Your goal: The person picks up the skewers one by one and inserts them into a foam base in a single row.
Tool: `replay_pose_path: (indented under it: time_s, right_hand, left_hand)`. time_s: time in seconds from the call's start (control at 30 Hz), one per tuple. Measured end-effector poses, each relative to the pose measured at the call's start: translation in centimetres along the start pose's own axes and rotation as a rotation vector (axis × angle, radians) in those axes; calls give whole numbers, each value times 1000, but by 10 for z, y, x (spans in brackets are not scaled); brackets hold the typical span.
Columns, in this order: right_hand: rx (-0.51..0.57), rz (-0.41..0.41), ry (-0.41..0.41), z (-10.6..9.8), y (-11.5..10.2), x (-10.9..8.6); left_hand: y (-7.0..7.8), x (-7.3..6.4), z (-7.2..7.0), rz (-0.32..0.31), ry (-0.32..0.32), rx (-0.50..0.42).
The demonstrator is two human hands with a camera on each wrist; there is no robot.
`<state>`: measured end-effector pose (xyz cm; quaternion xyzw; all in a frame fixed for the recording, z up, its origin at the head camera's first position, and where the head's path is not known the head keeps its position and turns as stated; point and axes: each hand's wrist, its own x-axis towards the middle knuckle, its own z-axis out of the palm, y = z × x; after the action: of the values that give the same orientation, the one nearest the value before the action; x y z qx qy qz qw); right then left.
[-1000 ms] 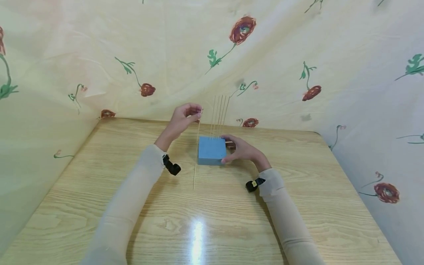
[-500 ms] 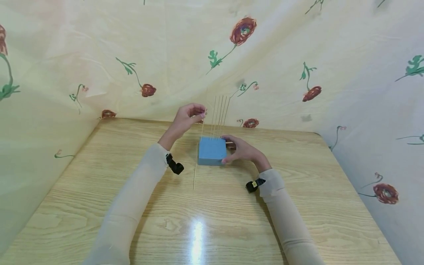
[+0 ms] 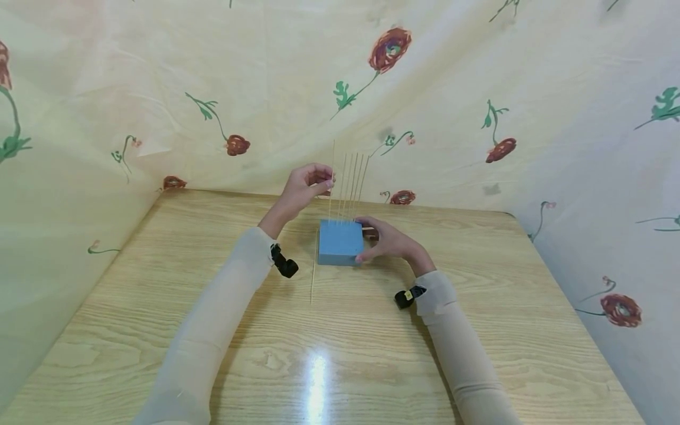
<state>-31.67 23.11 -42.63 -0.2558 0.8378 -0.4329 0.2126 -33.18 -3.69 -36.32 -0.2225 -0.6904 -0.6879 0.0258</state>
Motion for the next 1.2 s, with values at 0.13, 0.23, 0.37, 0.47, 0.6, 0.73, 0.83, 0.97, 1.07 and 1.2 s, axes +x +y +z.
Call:
replay_pose_path:
  time_s: [0.13, 0.23, 0.37, 0.47, 0.6, 0.73, 0.83, 0.97, 1.07, 1.2]
  right_hand:
    - [9, -2, 2, 0, 1, 0]
    - [8, -4, -1, 0, 2, 0]
    - [5, -4, -4, 0, 1, 0]
    - [7, -5, -4, 0, 1, 0]
    - [14, -8, -8, 1, 1, -1]
    - [11, -10, -6, 1, 0, -1]
    - [2, -13, -5, 2, 1, 0]
    - [-2, -15, -6, 1, 1, 1]
    - [3, -12, -5, 1, 1, 0]
    - [9, -6, -3, 2, -1, -1]
  left_hand:
    - [0, 0, 3, 14, 8, 22]
    - [-2, 0, 4, 22, 10, 30]
    - [-6, 1, 7, 28, 11, 31]
    - [-8, 2, 8, 30, 16, 41]
    - [-11, 2, 9, 25, 26, 50]
    - [-11, 1, 9, 19, 31, 51]
    - [-11, 0, 9, 17, 31, 52]
    - [-11, -1, 8, 19, 32, 56]
    - [-11, -1, 8, 20, 33, 59]
    - [-11, -1, 8, 18, 34, 57]
